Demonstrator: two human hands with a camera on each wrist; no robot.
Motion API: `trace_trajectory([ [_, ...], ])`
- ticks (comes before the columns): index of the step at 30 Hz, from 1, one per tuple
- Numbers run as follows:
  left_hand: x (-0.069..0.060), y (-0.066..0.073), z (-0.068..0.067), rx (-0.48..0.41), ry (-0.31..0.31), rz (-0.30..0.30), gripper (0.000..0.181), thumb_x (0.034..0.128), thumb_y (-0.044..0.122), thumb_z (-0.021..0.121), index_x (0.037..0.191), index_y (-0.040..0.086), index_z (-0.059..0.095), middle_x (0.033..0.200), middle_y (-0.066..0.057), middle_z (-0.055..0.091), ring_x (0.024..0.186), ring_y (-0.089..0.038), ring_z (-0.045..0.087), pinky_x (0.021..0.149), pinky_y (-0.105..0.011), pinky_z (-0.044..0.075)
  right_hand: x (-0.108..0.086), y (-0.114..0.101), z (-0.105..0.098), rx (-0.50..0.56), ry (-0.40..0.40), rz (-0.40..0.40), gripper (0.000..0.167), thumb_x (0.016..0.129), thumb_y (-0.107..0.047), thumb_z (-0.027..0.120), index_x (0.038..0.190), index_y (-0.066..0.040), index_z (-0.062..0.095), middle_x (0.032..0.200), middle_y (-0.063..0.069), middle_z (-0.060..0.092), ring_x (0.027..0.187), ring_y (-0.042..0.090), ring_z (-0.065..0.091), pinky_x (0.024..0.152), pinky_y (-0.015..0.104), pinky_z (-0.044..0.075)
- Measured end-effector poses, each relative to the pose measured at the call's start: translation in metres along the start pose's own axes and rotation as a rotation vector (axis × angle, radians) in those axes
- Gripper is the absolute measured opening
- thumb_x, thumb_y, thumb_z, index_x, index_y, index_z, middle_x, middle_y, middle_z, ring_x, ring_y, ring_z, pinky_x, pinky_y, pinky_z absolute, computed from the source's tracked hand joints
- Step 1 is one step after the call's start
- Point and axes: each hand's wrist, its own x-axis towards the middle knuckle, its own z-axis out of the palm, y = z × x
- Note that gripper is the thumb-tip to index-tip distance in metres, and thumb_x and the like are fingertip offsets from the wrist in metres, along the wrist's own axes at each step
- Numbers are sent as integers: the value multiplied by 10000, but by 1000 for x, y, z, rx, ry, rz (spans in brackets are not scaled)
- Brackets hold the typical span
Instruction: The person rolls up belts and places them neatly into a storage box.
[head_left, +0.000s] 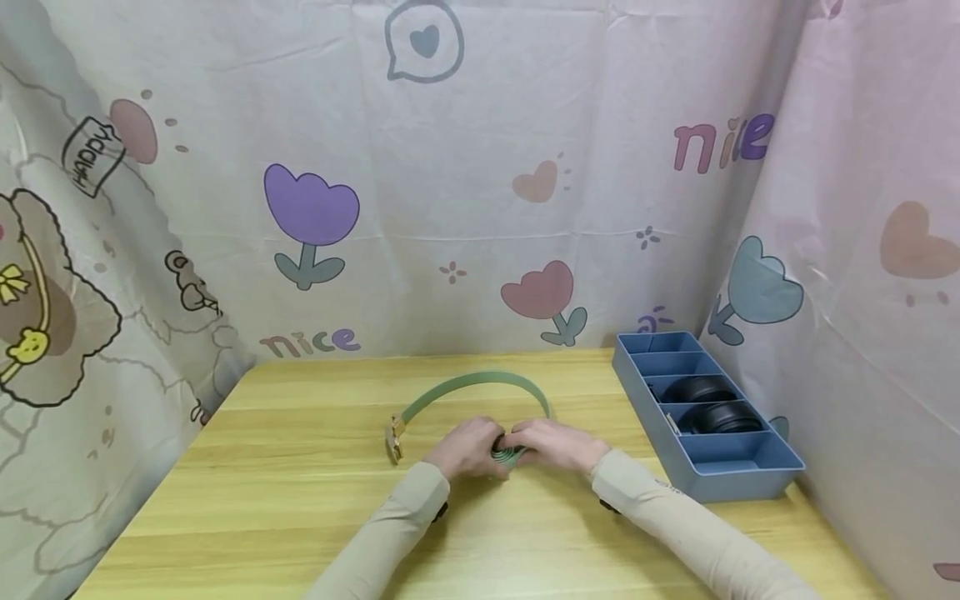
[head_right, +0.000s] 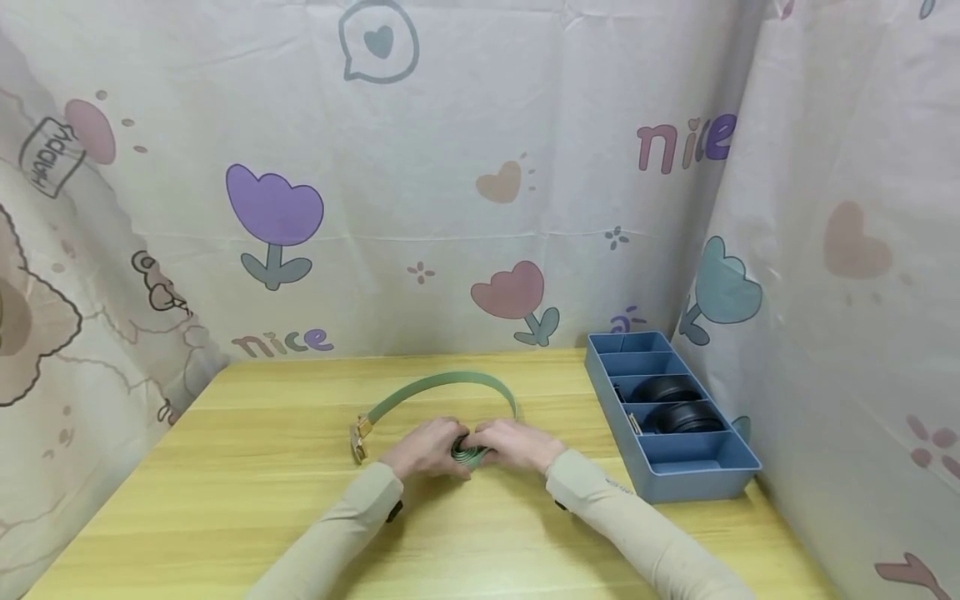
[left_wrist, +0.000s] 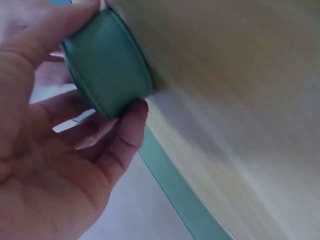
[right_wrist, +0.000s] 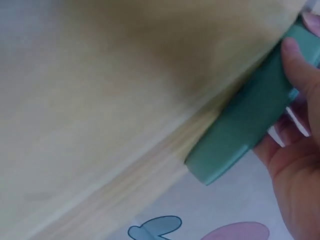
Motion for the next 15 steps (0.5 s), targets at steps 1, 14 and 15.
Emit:
trace_trajectory([
  [1, 0, 0, 0, -12, 0, -2, 323, 689, 347, 865, 761, 185, 594, 726, 82, 533, 643, -71, 461, 581, -223, 403, 0, 0, 1, 5, 6, -3, 238, 881, -217, 701, 1117, -198, 676, 989, -80, 679, 889, 2, 596, 818, 136, 482],
  [14, 1, -2, 3, 10, 15, 16, 316, 683, 374, 850, 722, 215, 580, 739, 78, 508, 664, -79, 443, 590, -236, 389, 0, -5, -2, -15, -30, 27, 264, 876, -198, 719, 1134, -194, 664, 978, -73, 643, 858, 30, 560, 771, 136, 459],
  [15, 1, -3, 2, 3, 8, 26, 309, 680, 362, 859, 762, 213, 601, 762, 79, 519, 677, -81, 454, 607, -238, 397, 0, -5, -2, -17, -27, 21, 276, 874, -195, 722, 1144, -182, 665, 989, -66, 647, 865, 30, 558, 777, 138, 459],
])
